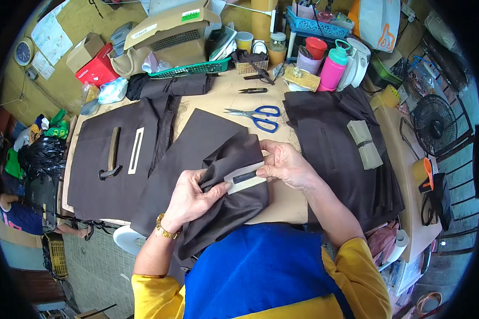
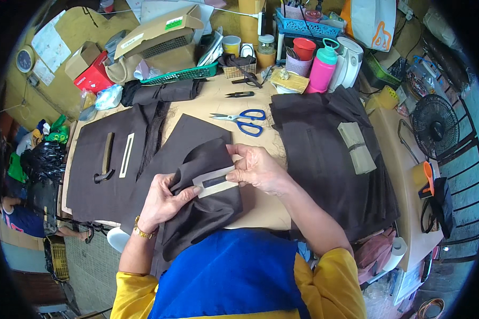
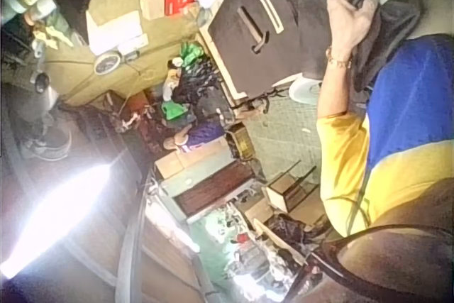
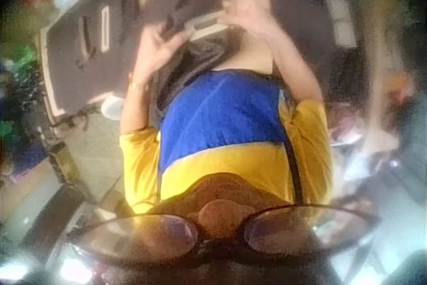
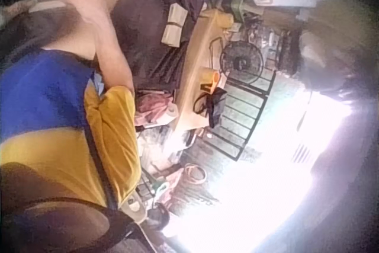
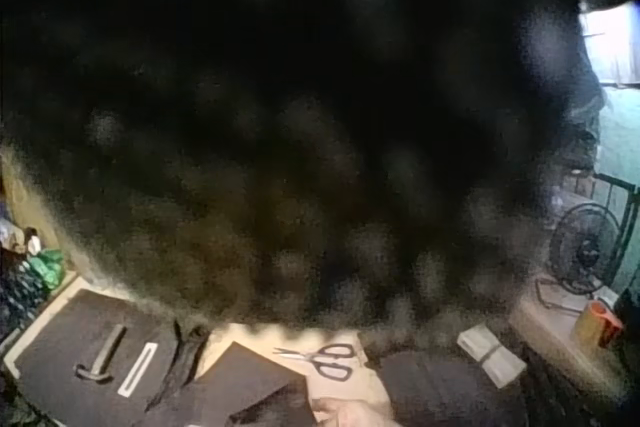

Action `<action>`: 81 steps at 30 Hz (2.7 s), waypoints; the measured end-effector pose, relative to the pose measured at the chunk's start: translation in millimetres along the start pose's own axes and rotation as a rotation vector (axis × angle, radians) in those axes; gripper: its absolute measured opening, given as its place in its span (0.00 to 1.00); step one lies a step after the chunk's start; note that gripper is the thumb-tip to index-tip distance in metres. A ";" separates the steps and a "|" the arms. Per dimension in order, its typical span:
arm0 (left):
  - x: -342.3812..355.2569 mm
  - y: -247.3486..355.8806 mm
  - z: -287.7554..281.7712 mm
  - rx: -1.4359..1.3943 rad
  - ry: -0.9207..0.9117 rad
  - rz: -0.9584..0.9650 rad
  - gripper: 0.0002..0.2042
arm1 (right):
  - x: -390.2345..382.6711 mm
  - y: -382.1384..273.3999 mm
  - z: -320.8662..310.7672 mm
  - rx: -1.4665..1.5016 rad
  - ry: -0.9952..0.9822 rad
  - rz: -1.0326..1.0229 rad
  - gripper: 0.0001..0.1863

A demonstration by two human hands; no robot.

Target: The person cuts a rectangular hole in a piece of dark fabric using scissors and applies white tape around the edges of the opening.

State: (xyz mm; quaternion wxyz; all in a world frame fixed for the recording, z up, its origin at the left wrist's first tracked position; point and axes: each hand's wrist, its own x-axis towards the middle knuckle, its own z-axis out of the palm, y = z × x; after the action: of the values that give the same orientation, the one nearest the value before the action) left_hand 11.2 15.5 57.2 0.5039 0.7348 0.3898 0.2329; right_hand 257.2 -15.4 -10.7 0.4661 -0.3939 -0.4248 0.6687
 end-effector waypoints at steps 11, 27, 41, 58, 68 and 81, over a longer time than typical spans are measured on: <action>0.1 -17.1 5.8 0.070 0.043 0.064 0.12 | -1.5 -7.2 4.0 -0.017 -0.030 -0.044 0.40; 7.9 -18.7 0.3 0.093 -0.121 -0.019 0.14 | -3.4 -20.4 1.0 -0.150 -0.082 0.017 0.40; -13.6 13.5 -23.2 0.260 0.138 0.413 0.22 | 84.0 -56.1 6.8 -1.424 -0.299 -0.312 0.48; 27.3 -109.9 43.1 -1.242 0.036 -0.019 0.41 | 162.5 -22.6 72.8 0.210 0.329 -0.150 0.33; 43.3 -123.7 56.8 -1.249 0.496 -0.312 0.11 | 83.3 79.3 65.7 0.223 0.493 -0.024 0.31; 25.0 -128.4 42.0 -0.804 0.265 -0.437 0.15 | 75.6 75.9 41.4 -0.037 0.315 -0.168 0.33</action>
State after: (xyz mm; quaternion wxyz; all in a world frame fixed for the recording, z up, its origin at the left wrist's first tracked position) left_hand 13.4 36.3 -78.6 0.7314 0.3462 0.4753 0.3455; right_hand 177.7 33.2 -78.0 0.5739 -0.4655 -0.3899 0.5494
